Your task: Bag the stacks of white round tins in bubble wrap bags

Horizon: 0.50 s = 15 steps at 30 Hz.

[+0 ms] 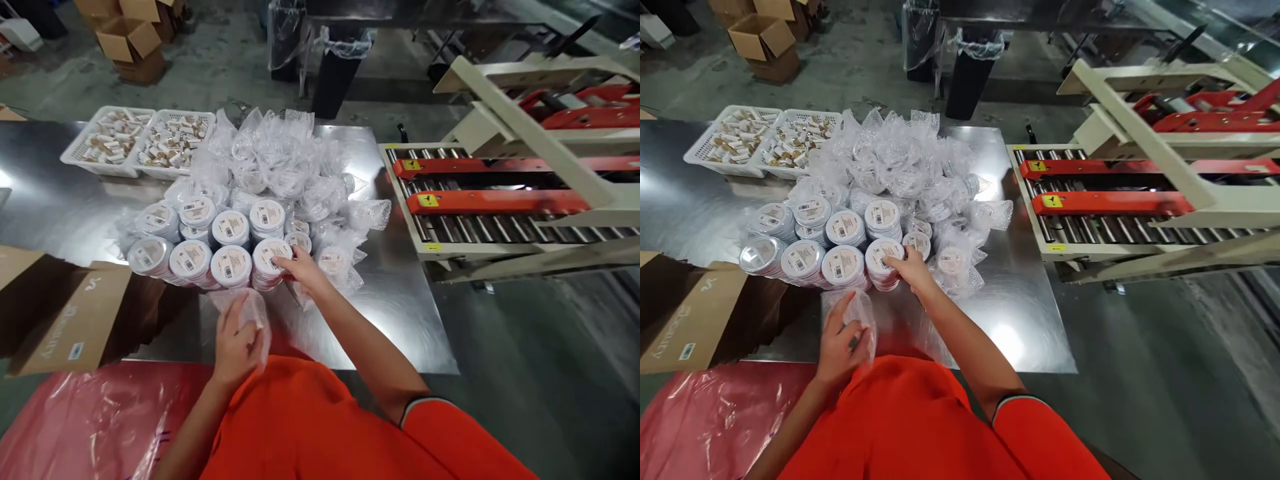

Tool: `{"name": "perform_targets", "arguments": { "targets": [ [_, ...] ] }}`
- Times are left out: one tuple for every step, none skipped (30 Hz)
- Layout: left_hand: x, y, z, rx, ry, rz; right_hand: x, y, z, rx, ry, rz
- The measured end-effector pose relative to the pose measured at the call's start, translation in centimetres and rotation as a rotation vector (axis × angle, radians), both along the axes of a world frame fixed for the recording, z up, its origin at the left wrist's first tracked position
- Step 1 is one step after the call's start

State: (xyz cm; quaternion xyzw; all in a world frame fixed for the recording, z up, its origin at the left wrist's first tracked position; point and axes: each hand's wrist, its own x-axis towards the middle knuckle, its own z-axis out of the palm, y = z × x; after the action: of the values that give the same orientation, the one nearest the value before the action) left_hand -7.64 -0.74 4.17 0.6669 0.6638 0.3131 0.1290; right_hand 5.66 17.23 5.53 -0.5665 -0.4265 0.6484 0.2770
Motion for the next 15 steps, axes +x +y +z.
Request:
{"name": "perform_targets", "arguments": {
  "targets": [
    [0.5,1.0,0.8,0.018,0.021,-0.07,0.0,-0.1,0.4,-0.047,0.005,-0.017],
    [1.0,2.0,1.4,0.014,0.029,-0.111,0.1,-0.2,0.7,-0.086,0.008,-0.034],
    [1.6,2.9,1.8,0.006,0.015,-0.116,0.1,-0.3,0.9,-0.11,0.016,-0.048],
    [2.1,3.6,1.9,-0.013,-0.01,-0.112,0.2,-0.4,1.1,-0.121,0.033,-0.058],
    [2.6,4.1,1.9,-0.031,-0.036,-0.102,0.4,-0.6,1.2,-0.133,0.059,-0.073],
    [3.0,4.4,1.8,-0.044,-0.06,-0.091,0.5,-0.7,1.2,-0.145,0.089,-0.095],
    [3.4,4.6,1.6,-0.052,-0.078,-0.086,0.7,-0.9,1.1,-0.161,0.117,-0.118],
    [3.6,4.7,1.5,-0.055,-0.088,-0.083,0.8,-1.0,1.0,-0.182,0.145,-0.138],
    [3.8,4.6,1.5,-0.059,-0.096,-0.081,1.0,-1.0,0.8,-0.208,0.169,-0.149],
    [3.8,4.6,1.6,-0.067,-0.108,-0.082,1.1,-1.0,0.6,-0.236,0.186,-0.15],
    [3.9,4.5,1.8,-0.076,-0.129,-0.087,1.2,-1.0,0.4,-0.265,0.206,-0.144],
    [3.8,4.3,2.1,-0.084,-0.157,-0.097,1.3,-1.0,0.2,-0.296,0.237,-0.138],
    [3.7,4.0,2.4,-0.086,-0.187,-0.107,1.5,-1.0,-0.1,-0.323,0.288,-0.141],
    [3.6,3.7,2.7,-0.076,-0.215,-0.106,1.7,-1.1,-0.4,-0.34,0.351,-0.15],
    [3.3,3.3,2.9,-0.058,-0.237,-0.084,2.1,-1.3,-0.8,-0.35,0.417,-0.162]
  ]
}}
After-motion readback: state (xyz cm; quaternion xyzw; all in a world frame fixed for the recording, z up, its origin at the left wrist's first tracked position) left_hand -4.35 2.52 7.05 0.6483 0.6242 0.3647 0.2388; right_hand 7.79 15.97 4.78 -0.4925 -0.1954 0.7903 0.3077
